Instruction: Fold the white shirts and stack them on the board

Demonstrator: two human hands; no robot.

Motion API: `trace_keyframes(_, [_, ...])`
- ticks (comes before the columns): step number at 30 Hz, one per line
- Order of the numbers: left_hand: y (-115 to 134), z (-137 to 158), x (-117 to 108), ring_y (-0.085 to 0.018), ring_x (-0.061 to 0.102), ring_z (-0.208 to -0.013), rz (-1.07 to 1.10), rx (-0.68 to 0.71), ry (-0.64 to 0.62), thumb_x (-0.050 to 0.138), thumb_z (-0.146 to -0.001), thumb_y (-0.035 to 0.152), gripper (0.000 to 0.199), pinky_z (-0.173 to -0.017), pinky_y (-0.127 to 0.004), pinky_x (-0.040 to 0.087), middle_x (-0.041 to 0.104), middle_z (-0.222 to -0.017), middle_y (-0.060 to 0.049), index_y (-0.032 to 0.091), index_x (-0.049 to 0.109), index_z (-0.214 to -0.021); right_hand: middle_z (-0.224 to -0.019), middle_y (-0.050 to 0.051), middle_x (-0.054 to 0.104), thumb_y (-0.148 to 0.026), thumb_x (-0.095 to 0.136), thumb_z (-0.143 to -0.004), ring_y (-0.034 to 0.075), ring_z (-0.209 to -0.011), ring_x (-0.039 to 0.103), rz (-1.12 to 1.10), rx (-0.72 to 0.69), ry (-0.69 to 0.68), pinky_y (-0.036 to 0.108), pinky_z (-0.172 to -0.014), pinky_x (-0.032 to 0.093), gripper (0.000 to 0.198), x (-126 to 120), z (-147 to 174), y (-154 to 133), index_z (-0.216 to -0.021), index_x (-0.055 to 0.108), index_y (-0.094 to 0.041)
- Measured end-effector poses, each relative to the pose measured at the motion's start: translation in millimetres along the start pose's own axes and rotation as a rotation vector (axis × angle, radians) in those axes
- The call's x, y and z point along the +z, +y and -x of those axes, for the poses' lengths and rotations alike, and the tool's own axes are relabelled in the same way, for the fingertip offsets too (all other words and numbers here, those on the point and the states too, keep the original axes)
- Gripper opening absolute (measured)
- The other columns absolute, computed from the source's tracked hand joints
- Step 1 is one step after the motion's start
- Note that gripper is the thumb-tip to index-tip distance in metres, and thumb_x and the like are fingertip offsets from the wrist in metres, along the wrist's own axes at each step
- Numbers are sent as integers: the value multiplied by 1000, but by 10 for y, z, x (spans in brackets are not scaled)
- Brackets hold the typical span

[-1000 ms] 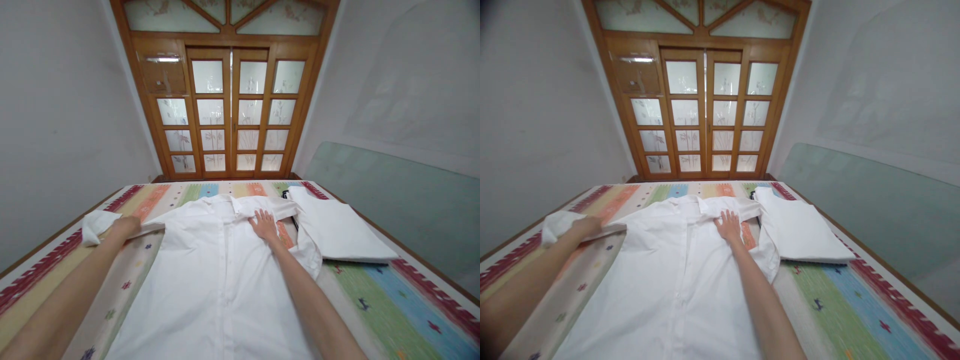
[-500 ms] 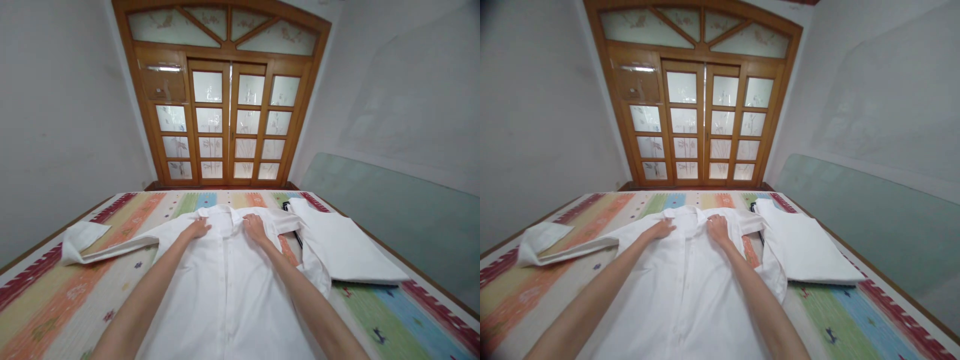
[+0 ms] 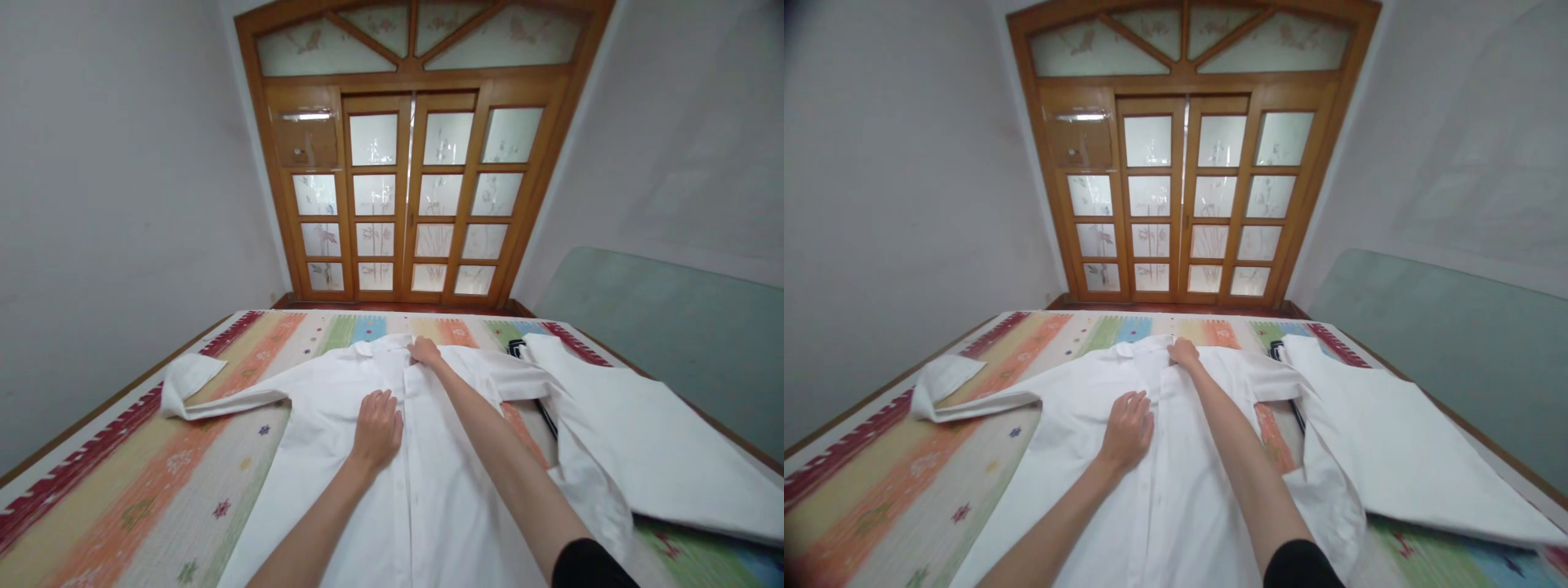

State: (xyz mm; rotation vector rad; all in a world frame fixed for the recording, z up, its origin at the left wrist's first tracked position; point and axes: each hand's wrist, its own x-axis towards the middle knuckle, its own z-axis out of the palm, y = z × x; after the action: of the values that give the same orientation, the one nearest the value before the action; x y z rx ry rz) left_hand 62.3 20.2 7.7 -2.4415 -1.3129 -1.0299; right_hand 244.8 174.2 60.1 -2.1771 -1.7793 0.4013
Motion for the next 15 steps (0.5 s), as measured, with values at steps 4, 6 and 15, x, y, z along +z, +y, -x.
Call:
trace_keyframes(4, [25, 68, 50, -25, 56, -115, -17, -90, -126, 41, -93, 30, 34, -101, -45, 43, 63, -124, -13, 17, 56, -120, -76, 10, 74, -29, 33, -98, 16, -71, 70, -83, 31, 56, 20, -63, 48, 44, 29, 1, 25, -87, 72, -12])
trace_keyframes(6, [29, 109, 76, -27, 53, -123, -41, -137, -187, 38, -94, 36, 46, -105, -47, 40, 58, -133, -15, 14, 48, -133, -88, 12, 74, -31, 34, -98, 18, -81, 69, -88, 33, 109, 22, -69, 48, 42, 27, 44, 7, -94, 71, -12])
trace_keyframes(15, [113, 200, 31, -29, 26, -143, -14, -192, -389, 30, -94, 42, 62, -117, -49, 24, 36, -152, -16, 12, 31, -148, -89, 13, 74, -32, 51, -90, 21, -91, 67, -106, -193, -1, 23, -76, 44, 28, 274, 83, -635, -86, 73, -14])
